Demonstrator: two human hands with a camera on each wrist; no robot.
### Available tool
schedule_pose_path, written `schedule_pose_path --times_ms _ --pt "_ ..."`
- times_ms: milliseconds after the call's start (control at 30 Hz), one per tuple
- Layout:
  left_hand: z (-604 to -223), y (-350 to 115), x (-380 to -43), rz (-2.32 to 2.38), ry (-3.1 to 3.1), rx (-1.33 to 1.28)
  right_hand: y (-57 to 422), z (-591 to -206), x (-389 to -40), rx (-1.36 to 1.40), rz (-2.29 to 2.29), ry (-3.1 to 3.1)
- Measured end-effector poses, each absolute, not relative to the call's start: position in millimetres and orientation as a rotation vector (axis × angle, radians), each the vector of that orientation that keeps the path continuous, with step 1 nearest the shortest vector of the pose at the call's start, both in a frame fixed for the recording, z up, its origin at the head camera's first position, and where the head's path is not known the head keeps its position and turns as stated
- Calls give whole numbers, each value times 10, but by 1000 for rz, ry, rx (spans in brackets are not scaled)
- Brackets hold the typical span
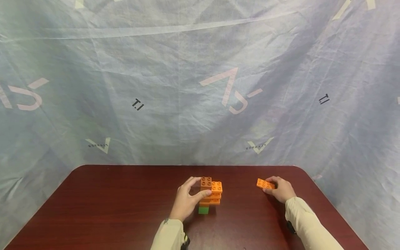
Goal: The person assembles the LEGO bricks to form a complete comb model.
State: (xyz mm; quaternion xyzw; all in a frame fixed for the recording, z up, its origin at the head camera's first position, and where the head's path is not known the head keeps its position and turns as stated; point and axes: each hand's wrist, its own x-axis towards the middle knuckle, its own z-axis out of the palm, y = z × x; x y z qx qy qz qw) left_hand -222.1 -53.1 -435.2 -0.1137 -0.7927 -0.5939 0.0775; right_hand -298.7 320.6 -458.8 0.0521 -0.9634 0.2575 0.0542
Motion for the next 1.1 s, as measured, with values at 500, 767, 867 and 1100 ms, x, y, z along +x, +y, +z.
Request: schedule_pose_path --times_ms 500,767,867,1100 --pt "-4360 -528 -2229 -1773 -2359 -365 2963 -4527 -2926 240 791 -2834" --pt "-4349 -536 -2226 -1776 -2364 -353 2799 -4425 -2842 374 791 -2789" --pt "-4348 -534 -2226 -1773 -2360 -360 2750 -4377 -2820 413 782 -2757" --pt "-4356 -531 -2220 -1778 -2362 -361 2662 -4272 -2768 495 768 -2709"
